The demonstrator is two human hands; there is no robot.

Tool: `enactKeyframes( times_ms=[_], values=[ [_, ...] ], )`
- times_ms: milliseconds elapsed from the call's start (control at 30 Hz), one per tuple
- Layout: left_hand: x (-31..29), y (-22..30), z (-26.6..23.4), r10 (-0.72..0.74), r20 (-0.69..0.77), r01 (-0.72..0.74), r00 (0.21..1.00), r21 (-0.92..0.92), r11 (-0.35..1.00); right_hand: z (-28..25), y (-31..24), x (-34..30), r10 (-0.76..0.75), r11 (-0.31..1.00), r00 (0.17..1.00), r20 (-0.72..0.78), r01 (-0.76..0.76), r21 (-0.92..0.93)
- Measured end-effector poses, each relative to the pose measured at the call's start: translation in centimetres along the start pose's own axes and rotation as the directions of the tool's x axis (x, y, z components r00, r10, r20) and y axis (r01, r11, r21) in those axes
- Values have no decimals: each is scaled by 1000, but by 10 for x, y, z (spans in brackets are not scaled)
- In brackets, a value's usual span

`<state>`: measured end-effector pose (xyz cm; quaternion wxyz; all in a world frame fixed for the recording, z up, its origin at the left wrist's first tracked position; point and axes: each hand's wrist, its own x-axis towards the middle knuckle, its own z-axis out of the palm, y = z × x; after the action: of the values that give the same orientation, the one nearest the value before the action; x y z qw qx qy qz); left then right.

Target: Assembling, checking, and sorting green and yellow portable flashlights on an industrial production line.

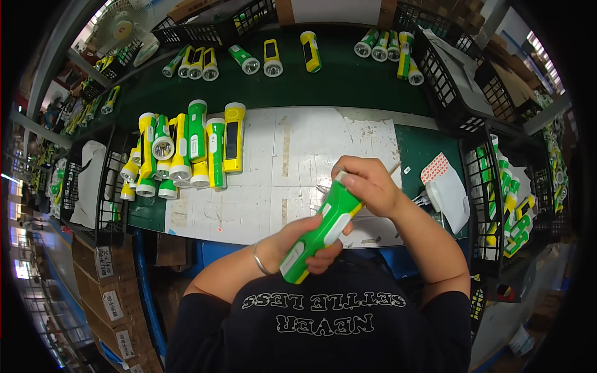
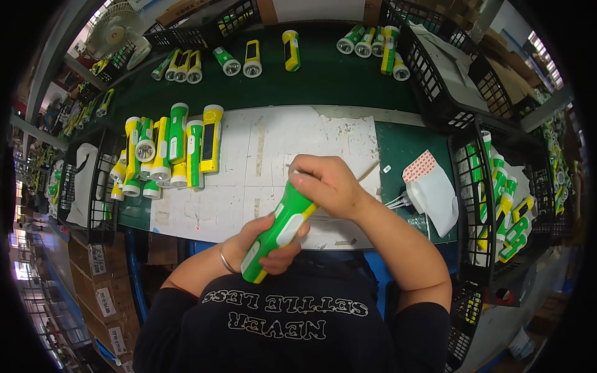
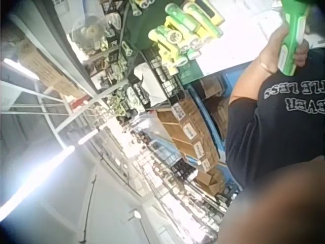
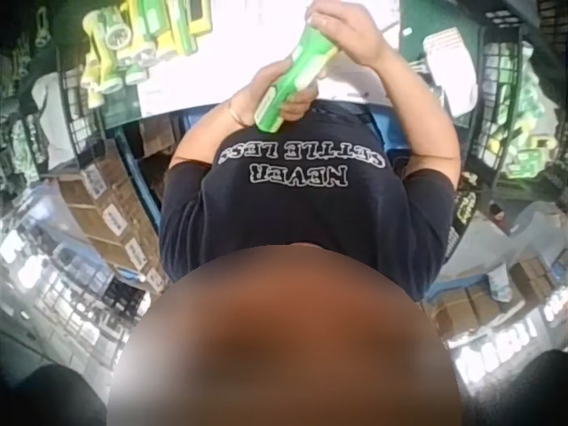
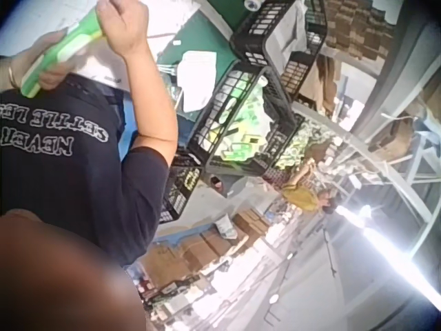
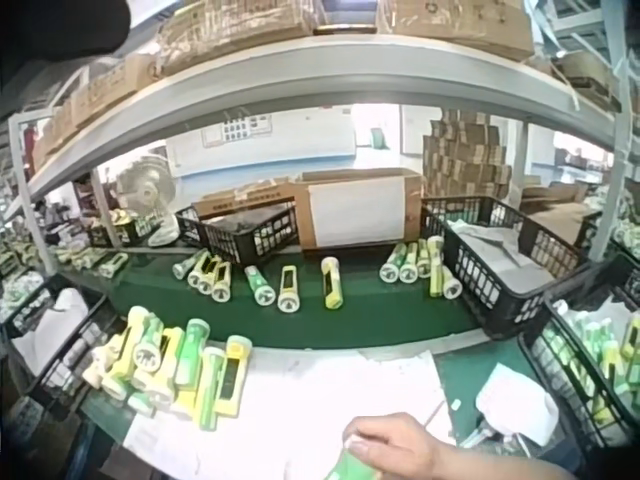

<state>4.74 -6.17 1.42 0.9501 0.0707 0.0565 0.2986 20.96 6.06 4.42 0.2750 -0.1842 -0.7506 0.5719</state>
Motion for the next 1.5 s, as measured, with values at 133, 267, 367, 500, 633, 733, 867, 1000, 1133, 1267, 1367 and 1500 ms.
enactKeyframes(
  times_ms=[133, 267, 367, 500, 633, 733, 867, 1000, 1133, 1267, 1367, 1500],
  values=[
    [5, 13, -7, 306, -194, -66, 932, 739, 670, -3, -11, 1, 24, 973, 1000, -1, -24, -229],
    [5, 13, -19, 195, -253, -26, 948, 548, 836, -11, 6, 9, 324, 919, 946, 17, -310, -245],
    [3, 13, -16, 117, -228, -10, 967, 424, 906, -12, -1, 8, 261, 891, 965, 2, -240, -385],
    [9, 13, -27, 161, -306, 47, 938, 574, 817, -14, -4, 16, 396, 790, 917, -51, -368, -490],
    [11, 16, -39, 239, -141, -175, 961, 357, 918, -17, 2, 17, 441, 837, 892, -98, -448, -316],
    [12, 24, -29, 300, -325, -172, 897, 369, 914, -27, 18, 6, 318, 933, 904, -285, -351, -74],
    [15, 28, -35, 439, -427, -219, 790, 473, 854, -18, 24, -25, 312, 931, 880, -358, -358, -68],
    [24, 29, -43, 491, -487, -269, 722, 456, 848, 22, 30, -56, 454, 890, 864, -217, -450, 69],
    [33, 32, -37, 493, -484, -287, 723, 439, 851, 46, 34, -67, 479, 877, 871, -104, -480, 23],
    [43, 33, -29, 567, -459, -351, 684, 474, 808, 60, 36, -64, 500, 864, 858, -119, -486, 129],
    [47, 33, -23, 605, -440, -364, 664, 516, 775, 60, 37, -62, 536, 837, 830, -154, -498, 225],
    [49, 32, -22, 628, -432, -350, 647, 564, 748, 59, 33, -60, 539, 820, 832, -130, -484, 304]
  ],
)
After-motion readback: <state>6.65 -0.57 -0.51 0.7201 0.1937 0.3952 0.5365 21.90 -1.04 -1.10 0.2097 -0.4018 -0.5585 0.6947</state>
